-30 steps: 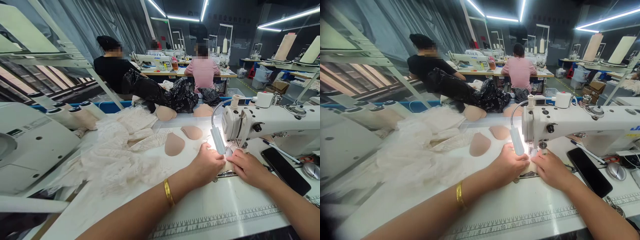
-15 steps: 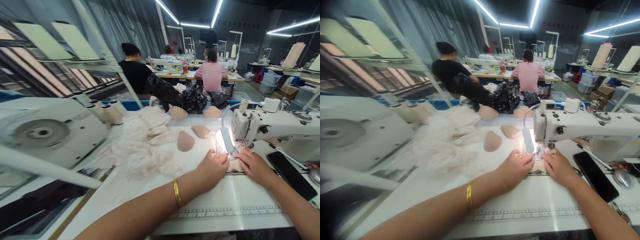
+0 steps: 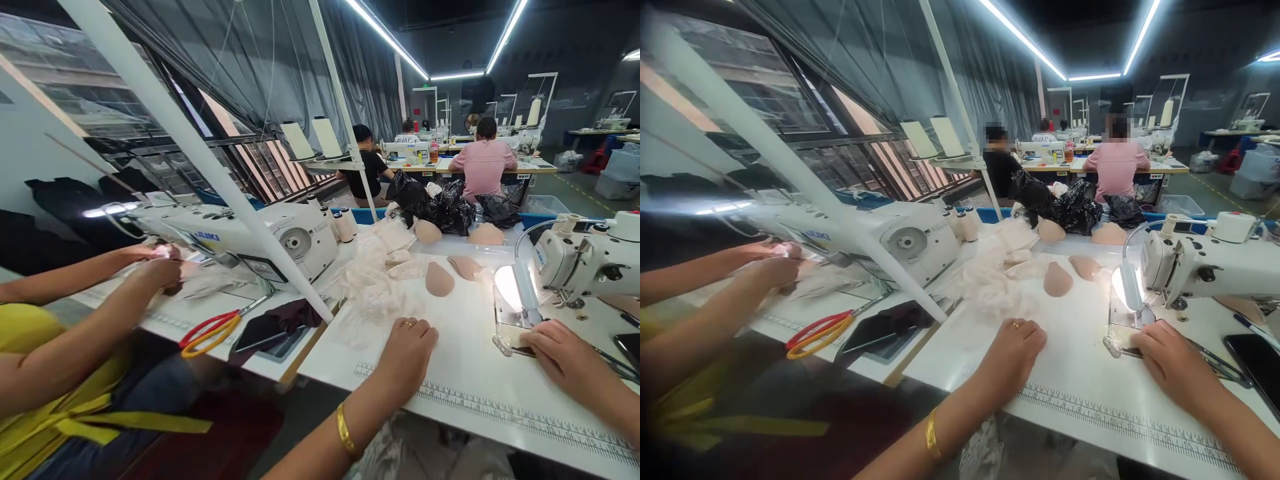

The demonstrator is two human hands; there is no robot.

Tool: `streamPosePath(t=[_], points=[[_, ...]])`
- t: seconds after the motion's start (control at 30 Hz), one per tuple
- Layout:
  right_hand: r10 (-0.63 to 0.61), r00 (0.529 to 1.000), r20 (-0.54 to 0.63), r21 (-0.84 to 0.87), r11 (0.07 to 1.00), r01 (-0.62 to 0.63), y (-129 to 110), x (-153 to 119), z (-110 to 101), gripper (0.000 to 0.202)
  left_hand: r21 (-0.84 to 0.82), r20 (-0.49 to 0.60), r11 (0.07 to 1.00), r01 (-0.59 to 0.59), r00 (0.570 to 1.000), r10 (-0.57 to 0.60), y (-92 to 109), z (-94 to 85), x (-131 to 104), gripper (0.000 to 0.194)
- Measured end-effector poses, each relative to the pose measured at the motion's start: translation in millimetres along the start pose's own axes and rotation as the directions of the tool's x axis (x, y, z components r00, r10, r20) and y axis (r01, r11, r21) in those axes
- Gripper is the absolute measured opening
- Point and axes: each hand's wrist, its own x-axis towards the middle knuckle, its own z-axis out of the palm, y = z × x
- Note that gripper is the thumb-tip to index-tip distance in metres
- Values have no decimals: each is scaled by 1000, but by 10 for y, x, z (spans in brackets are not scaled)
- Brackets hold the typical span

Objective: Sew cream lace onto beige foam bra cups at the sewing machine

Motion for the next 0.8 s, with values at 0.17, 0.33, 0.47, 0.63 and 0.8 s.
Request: streamPosePath(t=[0.17, 0.33, 0.47, 0.63, 0.8], points=[[96, 992, 85, 328, 937, -119, -779, 57, -75, 63, -474, -226, 873, -112, 974, 2, 353, -248, 94, 15], [289, 929, 229, 791, 502, -351, -1135, 163, -20, 34, -847, -142, 530, 43, 942, -304, 586, -363, 261, 21], [438, 876, 201, 934, 184, -307, -1110, 253, -29, 41, -943, 286, 87, 320, 918, -274, 633, -240, 308, 41], [496, 817, 296, 954, -101, -284, -1082, 261, -11, 49, -849, 510, -239, 472, 849, -139, 699, -124, 294, 54], [458, 823, 336, 931, -26, -365, -1099, 152, 179, 50, -878, 426, -394, 272, 819, -384, 788, -83, 320, 58]])
